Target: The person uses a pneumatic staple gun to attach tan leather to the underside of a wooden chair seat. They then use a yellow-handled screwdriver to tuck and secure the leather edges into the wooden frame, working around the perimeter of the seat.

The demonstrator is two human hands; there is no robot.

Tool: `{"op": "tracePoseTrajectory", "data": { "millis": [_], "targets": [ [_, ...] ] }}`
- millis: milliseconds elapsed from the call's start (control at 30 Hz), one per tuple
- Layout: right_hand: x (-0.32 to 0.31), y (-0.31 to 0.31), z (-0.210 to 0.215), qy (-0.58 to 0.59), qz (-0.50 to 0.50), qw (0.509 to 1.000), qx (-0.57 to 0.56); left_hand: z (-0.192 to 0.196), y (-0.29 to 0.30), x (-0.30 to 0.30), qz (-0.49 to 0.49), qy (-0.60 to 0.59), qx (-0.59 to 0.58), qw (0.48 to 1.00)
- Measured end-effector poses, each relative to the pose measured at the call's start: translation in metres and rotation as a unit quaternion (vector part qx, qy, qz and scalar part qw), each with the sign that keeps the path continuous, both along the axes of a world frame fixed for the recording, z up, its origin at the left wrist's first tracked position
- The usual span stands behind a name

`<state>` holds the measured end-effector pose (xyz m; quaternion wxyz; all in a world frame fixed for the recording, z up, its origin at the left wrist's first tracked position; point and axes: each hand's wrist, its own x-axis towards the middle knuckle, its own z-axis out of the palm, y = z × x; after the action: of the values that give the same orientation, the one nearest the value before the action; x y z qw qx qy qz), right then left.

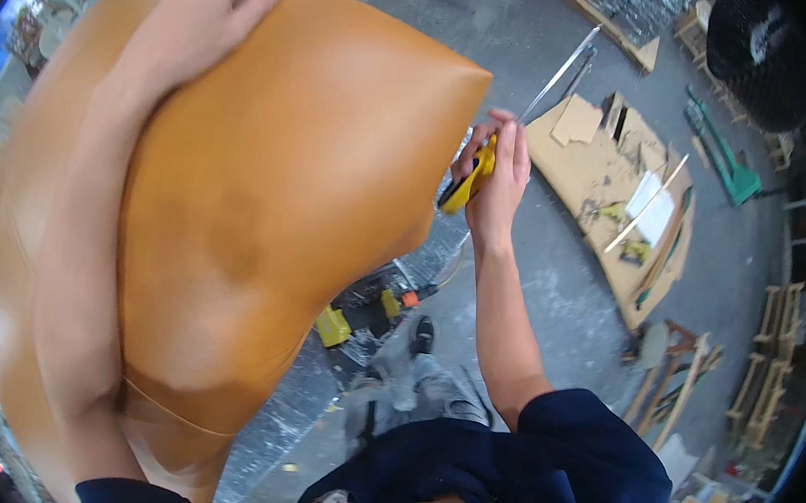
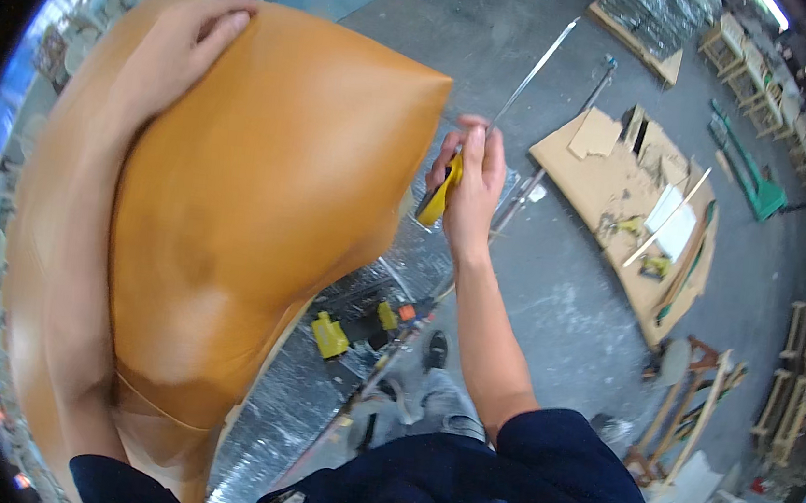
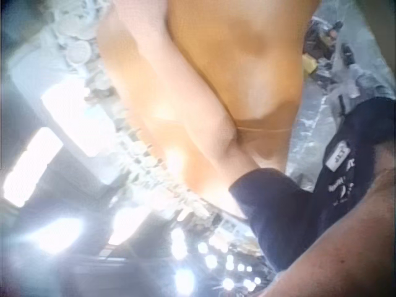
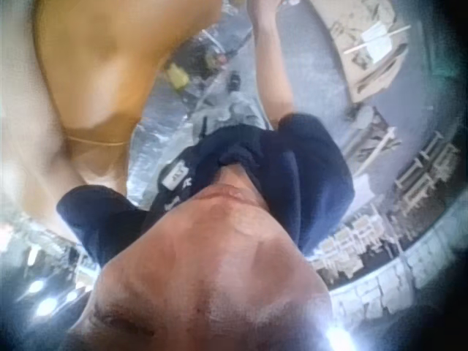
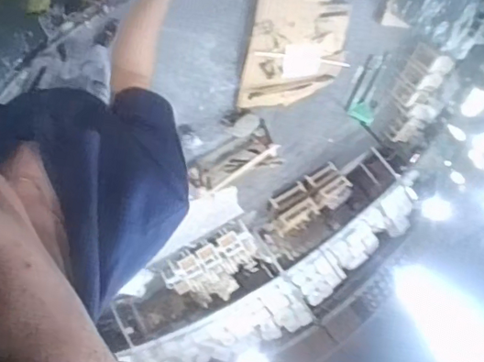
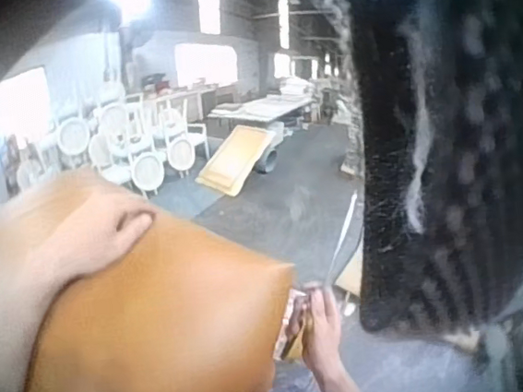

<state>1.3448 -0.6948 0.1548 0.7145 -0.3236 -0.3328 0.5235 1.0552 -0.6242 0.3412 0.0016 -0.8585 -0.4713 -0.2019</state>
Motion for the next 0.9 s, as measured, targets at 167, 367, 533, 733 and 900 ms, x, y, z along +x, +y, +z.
{"op": "tracePoseTrajectory", "data": {
  "millis": [167, 367, 533, 733, 900],
  "targets": [
    [-0.016, -0.115, -0.062, 0.058, 0.035, 0.990, -0.122, -0.010, -0.086, 0.129, -0.169, 0.180, 0.007, 0.969],
    [-0.074, -0.182, -0.063, 0.196, 0.132, 0.962, -0.138, -0.057, -0.123, 0.161, -0.075, 0.392, 0.106, 0.911],
    [-0.093, -0.197, -0.055, 0.211, 0.175, 0.958, -0.088, -0.056, -0.120, 0.168, -0.147, 0.361, 0.111, 0.914],
    [-0.104, -0.202, -0.043, 0.217, 0.210, 0.950, -0.076, -0.058, -0.123, 0.166, -0.230, 0.290, 0.060, 0.927],
    [-0.107, -0.172, -0.031, 0.234, 0.166, 0.956, -0.063, -0.062, -0.119, 0.167, -0.254, 0.286, 0.058, 0.922]
  ]
}}
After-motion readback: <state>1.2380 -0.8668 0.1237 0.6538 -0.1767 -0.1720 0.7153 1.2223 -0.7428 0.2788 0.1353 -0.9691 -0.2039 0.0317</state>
